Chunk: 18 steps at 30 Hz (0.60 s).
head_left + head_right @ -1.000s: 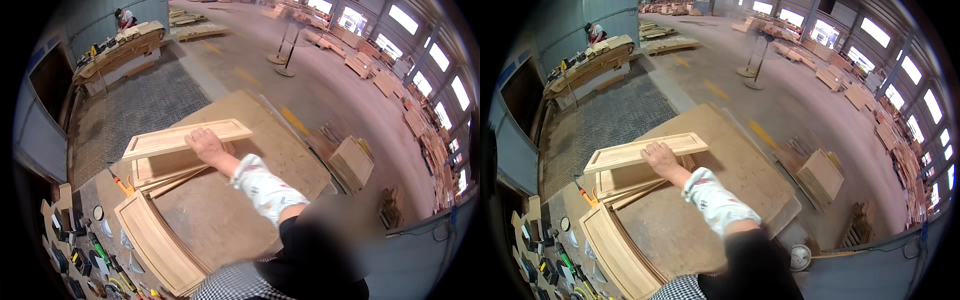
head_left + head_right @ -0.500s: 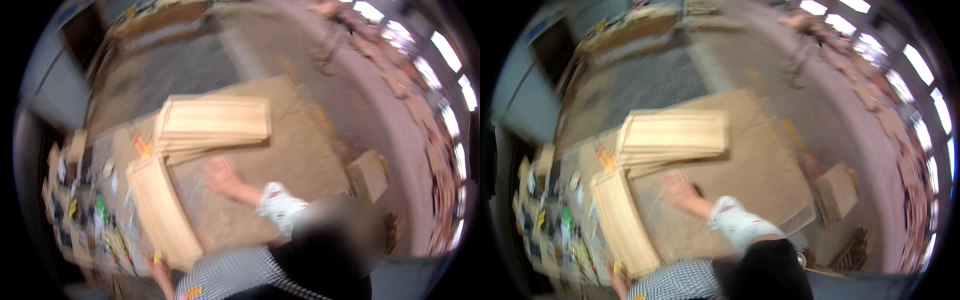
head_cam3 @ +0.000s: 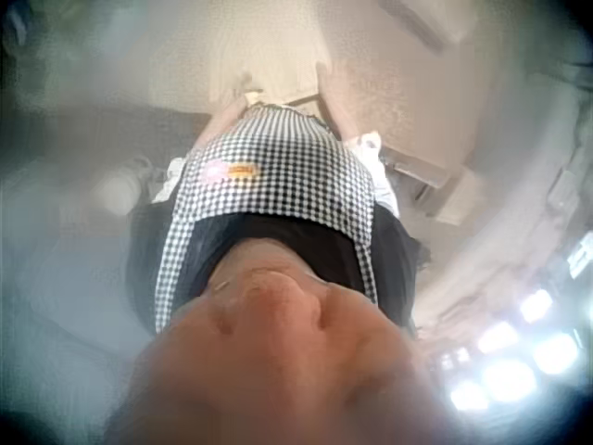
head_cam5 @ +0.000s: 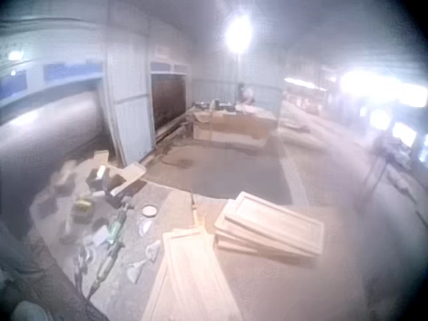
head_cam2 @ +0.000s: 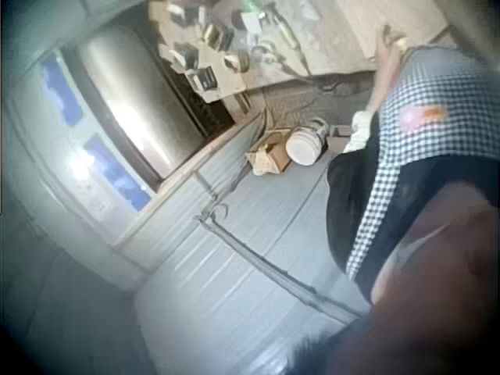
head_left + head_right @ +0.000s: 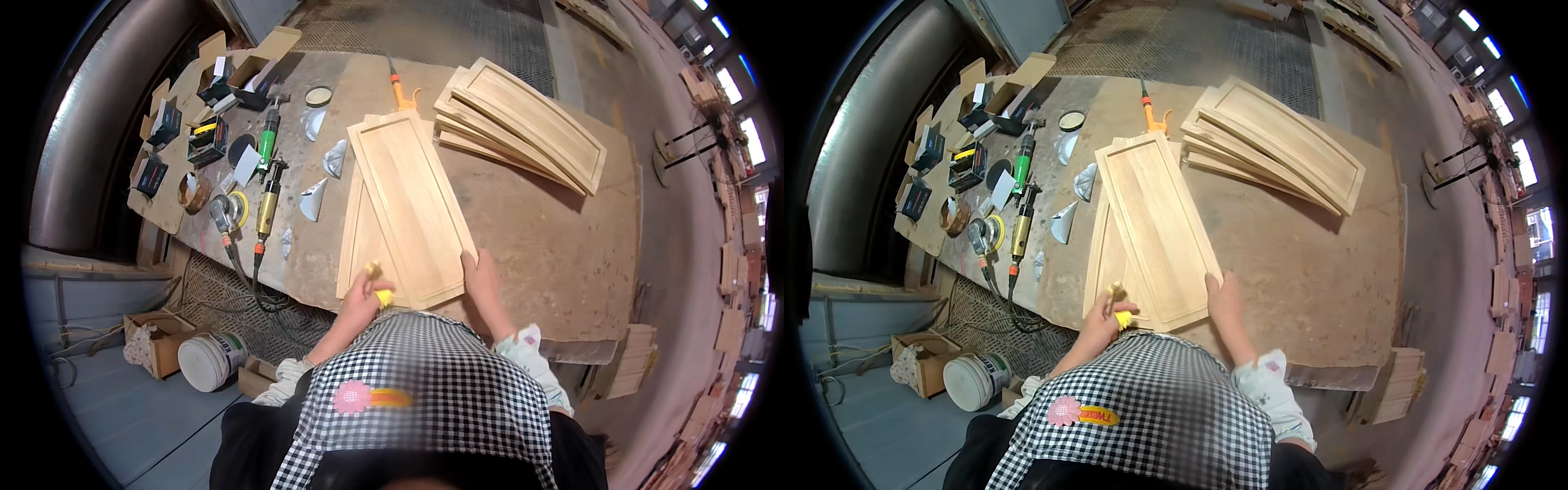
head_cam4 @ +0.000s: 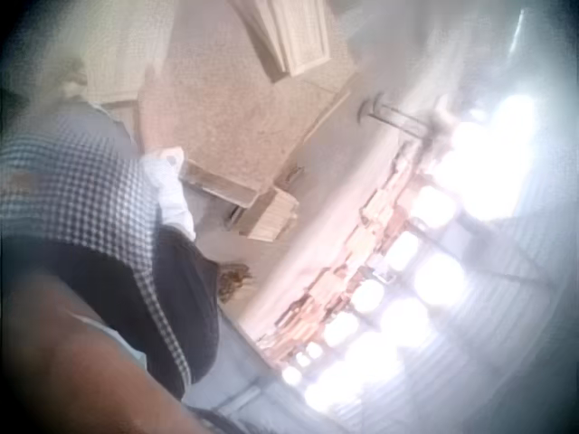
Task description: The person assembles wooden panels by applying glue to the edges and joining them together. They handle multiple panels, aligning and pressing them to form larger structures on a workbench.
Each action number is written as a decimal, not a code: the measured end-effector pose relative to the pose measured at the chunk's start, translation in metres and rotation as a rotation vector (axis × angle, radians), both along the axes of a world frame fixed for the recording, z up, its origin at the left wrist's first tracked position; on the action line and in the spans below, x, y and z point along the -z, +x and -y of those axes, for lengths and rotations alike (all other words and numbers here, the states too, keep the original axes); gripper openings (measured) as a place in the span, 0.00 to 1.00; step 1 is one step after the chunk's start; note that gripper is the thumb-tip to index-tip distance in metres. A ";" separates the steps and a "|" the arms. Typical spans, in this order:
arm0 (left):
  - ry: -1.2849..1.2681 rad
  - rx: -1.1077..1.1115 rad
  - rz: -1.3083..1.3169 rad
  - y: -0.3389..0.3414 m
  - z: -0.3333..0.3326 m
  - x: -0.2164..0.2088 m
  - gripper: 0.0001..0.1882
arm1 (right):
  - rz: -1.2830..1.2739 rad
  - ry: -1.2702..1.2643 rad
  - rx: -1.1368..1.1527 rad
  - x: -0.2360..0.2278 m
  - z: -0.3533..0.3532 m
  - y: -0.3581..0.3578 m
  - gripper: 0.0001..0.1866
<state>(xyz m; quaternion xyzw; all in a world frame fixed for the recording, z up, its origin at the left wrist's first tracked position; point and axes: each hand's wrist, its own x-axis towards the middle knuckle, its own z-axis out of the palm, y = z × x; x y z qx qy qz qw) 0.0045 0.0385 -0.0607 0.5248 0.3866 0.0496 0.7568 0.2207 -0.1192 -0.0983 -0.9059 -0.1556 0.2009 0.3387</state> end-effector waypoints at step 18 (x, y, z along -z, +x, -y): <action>0.065 -0.440 0.070 -0.058 -0.085 0.019 0.27 | -2.237 1.010 -0.264 -0.062 -0.004 -0.037 0.27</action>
